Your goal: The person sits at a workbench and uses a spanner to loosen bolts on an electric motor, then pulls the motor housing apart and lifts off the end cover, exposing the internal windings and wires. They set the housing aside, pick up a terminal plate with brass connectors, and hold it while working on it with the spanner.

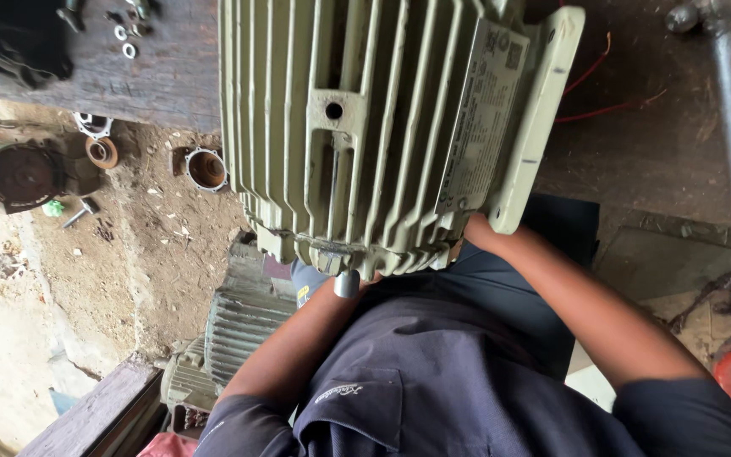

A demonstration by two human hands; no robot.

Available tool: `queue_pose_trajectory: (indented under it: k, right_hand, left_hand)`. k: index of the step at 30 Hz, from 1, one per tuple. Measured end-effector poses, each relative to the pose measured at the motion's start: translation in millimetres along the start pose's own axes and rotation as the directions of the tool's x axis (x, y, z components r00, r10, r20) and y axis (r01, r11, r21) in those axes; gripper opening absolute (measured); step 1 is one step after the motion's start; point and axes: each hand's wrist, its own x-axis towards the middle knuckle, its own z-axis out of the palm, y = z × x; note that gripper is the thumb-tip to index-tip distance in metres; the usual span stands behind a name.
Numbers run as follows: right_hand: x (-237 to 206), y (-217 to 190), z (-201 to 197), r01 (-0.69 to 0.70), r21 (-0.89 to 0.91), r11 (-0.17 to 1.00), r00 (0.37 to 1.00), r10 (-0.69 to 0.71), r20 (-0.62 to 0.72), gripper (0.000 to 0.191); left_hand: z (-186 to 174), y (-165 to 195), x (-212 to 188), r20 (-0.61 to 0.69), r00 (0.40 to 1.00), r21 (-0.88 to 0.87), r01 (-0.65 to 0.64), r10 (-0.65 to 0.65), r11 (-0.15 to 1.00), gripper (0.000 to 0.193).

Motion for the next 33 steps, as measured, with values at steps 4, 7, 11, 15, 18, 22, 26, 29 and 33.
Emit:
queue_pose_trajectory:
  k: [4,7,11,15,18,22,26,29,33]
  right_hand:
    - [-86,-32,-21,0.125,-0.666,0.736,0.979,-0.202,-0.040,0.031]
    - [-123,-72,-28,0.244,-0.685,0.686,0.866,-0.472,-0.163,0.019]
    - [-150,-117,-29,0.095,-0.792,0.603,0.845,-0.469,-0.256,0.014]
    - [-157,-141,-27,0.021,-0.846,0.532,0.838,-0.471,-0.276,0.014]
    - [-159,-151,-24,0.018,-0.869,0.495,0.836,-0.484,-0.259,0.016]
    - [-165,-160,-19,-0.025,-0.907,0.420,0.836,-0.489,-0.249,0.021]
    - [-170,-168,-11,-0.046,-0.937,0.345,0.810,-0.536,-0.237,0.016]
    - [-170,-175,-6,-0.076,-0.957,0.281,0.791,-0.567,-0.229,0.012]
    - [-166,-180,-12,-0.113,-0.979,0.172,0.798,-0.572,-0.193,0.008]
  left_hand:
    - [1,-6,-6,0.045,0.999,-0.134,0.023,-0.017,0.991,0.044]
    - [5,-6,-15,0.155,0.985,-0.529,0.152,-0.081,0.835,0.047]
    - [17,3,-15,0.350,0.924,-0.879,0.380,-0.152,0.286,0.052]
    - [14,21,0,0.310,0.944,-0.919,0.327,-0.108,0.221,0.038]
    - [9,40,10,0.221,0.971,-0.922,0.240,-0.096,0.304,0.038]
    - [5,66,15,0.265,0.951,-0.897,0.304,-0.160,0.321,0.033]
    - [5,85,14,0.257,0.952,-0.909,0.296,-0.164,0.295,0.034]
    - [6,96,13,0.236,0.960,-0.910,0.274,-0.153,0.312,0.037]
    - [8,109,10,0.246,0.959,-0.922,0.275,-0.138,0.271,0.043]
